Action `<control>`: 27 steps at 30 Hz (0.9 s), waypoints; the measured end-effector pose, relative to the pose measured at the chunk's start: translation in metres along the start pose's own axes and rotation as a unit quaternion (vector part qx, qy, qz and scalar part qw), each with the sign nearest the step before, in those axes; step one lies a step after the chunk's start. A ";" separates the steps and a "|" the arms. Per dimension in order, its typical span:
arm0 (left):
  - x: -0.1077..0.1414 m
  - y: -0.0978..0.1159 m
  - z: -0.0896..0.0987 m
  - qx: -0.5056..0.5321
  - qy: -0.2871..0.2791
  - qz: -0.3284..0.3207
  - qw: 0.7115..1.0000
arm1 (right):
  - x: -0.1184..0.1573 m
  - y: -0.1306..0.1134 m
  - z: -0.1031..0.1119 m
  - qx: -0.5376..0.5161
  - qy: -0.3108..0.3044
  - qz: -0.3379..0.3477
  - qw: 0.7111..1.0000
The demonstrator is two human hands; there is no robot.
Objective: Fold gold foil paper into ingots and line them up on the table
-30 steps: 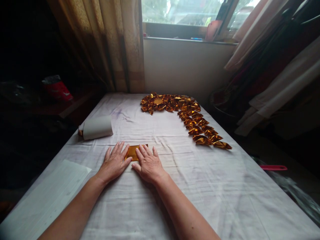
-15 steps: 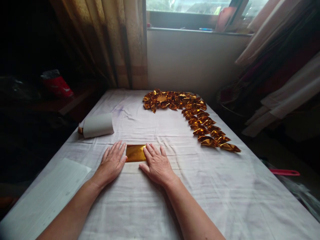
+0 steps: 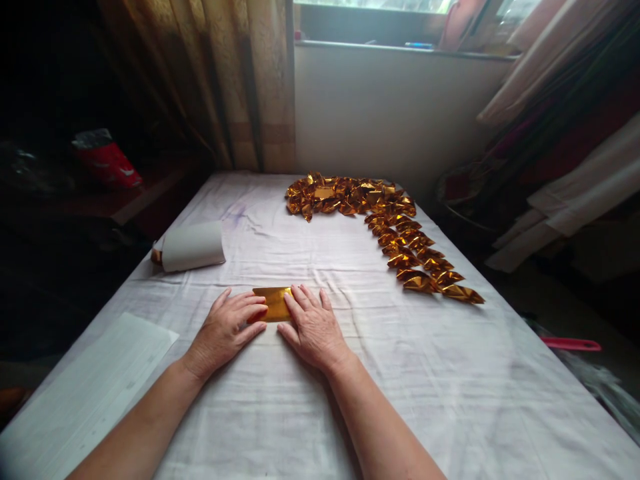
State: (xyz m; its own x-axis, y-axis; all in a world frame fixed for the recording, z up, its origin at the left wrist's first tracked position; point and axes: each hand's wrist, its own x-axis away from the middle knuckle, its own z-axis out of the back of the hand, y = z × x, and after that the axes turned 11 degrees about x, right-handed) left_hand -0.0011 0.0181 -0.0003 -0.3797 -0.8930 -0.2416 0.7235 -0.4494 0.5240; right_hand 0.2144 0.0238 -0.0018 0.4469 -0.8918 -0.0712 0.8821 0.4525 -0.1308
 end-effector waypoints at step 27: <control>-0.003 -0.005 0.006 0.034 0.026 -0.005 0.999 | -0.003 0.011 -0.010 -0.079 0.179 0.002 0.981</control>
State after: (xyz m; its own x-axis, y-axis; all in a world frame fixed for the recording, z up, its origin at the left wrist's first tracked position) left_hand -0.0075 0.0231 0.0030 -0.3559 -0.8891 -0.2878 0.6784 -0.4576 0.5748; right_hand 0.2209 0.0316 -0.0127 0.3447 -0.8438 -0.4114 0.8339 0.4765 -0.2786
